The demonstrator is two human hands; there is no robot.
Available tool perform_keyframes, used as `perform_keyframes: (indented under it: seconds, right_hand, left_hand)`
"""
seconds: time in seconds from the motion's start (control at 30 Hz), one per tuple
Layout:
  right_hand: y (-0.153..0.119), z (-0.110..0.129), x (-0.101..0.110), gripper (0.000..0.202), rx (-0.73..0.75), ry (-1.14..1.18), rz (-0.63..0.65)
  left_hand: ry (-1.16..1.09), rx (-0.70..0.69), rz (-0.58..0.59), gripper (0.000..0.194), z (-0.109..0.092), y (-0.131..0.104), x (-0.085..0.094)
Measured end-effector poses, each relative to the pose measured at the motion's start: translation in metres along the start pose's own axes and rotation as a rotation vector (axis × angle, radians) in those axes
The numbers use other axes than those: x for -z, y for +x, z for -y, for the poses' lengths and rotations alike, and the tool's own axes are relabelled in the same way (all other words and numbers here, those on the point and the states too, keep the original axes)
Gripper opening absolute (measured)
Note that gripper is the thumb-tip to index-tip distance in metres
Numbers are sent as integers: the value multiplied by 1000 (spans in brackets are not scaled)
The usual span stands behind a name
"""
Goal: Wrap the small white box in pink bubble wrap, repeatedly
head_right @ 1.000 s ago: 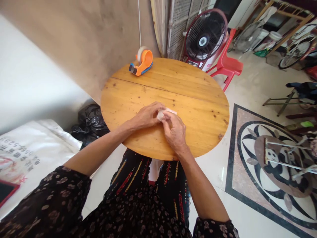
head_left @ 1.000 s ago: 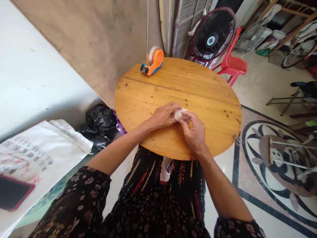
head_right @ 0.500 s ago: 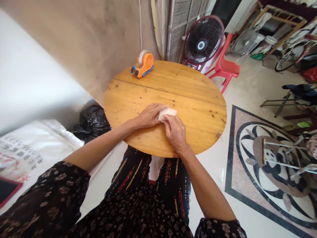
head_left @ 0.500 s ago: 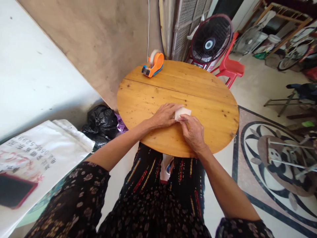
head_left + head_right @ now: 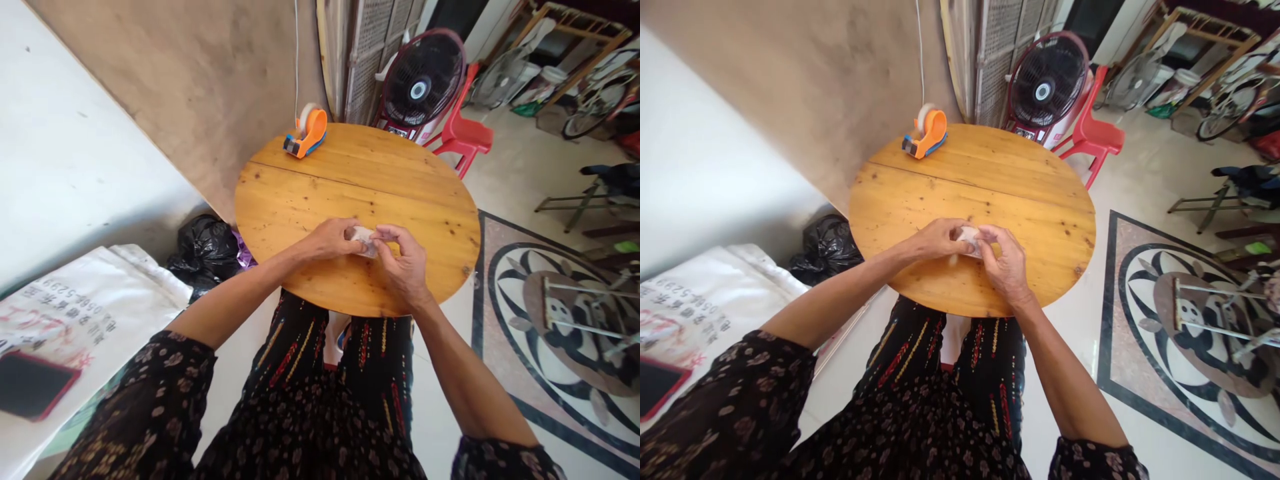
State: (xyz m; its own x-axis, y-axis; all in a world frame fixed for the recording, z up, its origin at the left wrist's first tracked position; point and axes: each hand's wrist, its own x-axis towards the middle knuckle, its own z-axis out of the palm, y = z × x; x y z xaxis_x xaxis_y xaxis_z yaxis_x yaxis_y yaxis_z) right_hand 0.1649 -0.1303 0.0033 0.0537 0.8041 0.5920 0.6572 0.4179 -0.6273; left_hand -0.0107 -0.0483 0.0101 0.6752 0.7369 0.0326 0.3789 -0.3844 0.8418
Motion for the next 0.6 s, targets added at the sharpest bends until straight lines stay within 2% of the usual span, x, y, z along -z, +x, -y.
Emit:
perform_keyframes:
  seconds: [0.1, 0.2, 0.37, 0.47, 0.6]
  right_hand:
    - [2, -1, 0, 21, -48, 88, 11]
    - [3, -4, 0, 34, -23, 107, 66]
    - [2, -5, 2, 64, 58, -36, 222]
    - [3, -6, 0, 67, 71, -119, 248]
    - [5, -7, -6, 63, 46, -140, 223]
  left_hand:
    - [-31, 91, 15, 36, -6, -1, 4]
    - [5, 146, 0, 33, -10, 0, 6]
    - [60, 239, 13, 32, -16, 4, 6]
    - [86, 248, 27, 36, -18, 6, 6]
    - [237, 225, 3, 45, -15, 4, 9]
